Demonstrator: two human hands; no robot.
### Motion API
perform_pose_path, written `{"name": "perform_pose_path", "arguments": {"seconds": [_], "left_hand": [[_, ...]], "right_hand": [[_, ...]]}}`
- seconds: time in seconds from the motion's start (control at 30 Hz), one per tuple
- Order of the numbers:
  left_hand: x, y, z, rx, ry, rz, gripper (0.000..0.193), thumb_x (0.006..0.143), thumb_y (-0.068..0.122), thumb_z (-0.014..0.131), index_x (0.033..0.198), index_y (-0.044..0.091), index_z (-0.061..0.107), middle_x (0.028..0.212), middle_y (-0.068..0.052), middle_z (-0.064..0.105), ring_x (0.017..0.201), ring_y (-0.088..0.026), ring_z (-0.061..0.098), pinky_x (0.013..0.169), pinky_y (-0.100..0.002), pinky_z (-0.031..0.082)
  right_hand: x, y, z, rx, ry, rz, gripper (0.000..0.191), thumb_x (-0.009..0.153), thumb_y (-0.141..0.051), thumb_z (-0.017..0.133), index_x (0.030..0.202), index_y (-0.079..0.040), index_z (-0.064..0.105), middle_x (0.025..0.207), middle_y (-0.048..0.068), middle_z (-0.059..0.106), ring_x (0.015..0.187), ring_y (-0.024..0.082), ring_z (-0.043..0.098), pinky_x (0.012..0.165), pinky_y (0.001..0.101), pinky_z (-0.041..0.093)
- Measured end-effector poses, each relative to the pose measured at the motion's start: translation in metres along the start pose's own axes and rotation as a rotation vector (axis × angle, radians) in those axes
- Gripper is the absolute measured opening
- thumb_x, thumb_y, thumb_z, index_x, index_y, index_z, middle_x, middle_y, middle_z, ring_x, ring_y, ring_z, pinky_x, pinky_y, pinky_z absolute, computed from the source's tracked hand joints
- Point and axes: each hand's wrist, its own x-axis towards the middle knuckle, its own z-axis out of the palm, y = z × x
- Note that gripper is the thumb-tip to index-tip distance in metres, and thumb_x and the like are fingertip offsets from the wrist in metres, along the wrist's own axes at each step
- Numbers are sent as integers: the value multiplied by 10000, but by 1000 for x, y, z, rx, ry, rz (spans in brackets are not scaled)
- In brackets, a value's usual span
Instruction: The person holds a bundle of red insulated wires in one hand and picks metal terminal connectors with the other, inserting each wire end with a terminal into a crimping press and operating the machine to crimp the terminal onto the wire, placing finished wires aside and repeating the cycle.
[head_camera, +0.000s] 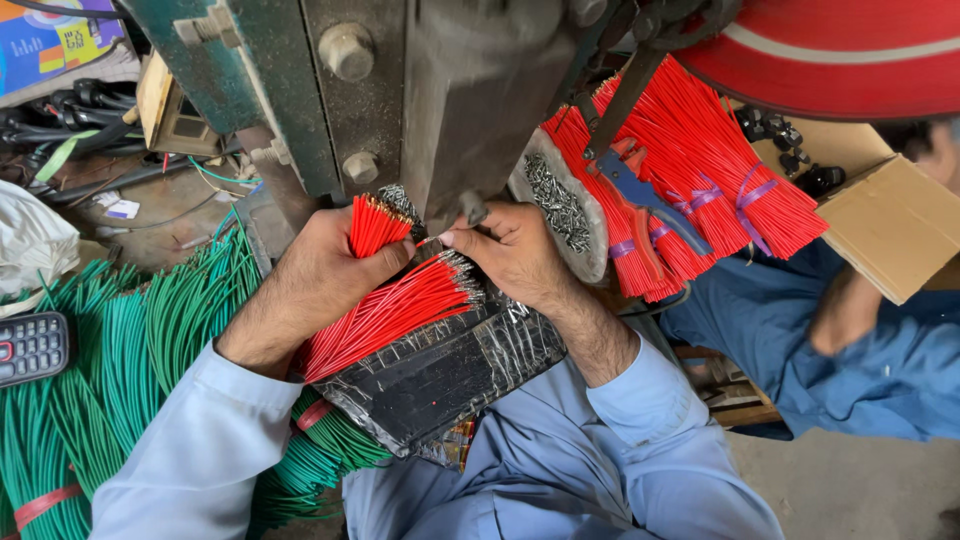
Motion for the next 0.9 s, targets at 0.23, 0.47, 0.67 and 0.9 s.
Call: {"name": "perform_pose_path", "arguments": {"seconds": [0.23,0.47,0.67,0.9], "left_hand": [[-1,1,0,-18,-54,-3,156,911,152,742,968,12,704,784,-2,677,751,-63,585,669,-284,537],[-1,-6,-7,-152,-129,-5,201,927,171,736,1057,19,718,885,21,716,831,-59,621,747,-267,554],[3,-7,-8,-173,-88,-24,261,889,166,761,1087,17,678,906,3,717,832,-79,638,755,-279,568],[3,-1,-7,-98,-135,42,304,862,155,804,1091,12,663,910,1,707,854,-73,615,773,-265,555]], "right_hand": [[-18,-24,-7,134,-61,-41,142,966,-49,692,1095,2,723,1024,49,754,944,98,710,828,265,591],[-35,-44,-50,-520,-259,-172,139,937,-60,703,1063,-48,762,1049,76,729,992,214,721,871,321,576],[-36,-35,-49,-538,-310,-213,105,913,-89,717,1005,-63,759,1044,63,668,1018,223,675,881,340,560],[-40,-30,-42,-629,-258,-264,82,914,-88,703,990,-56,701,1024,92,622,1032,271,625,915,389,512]]}}
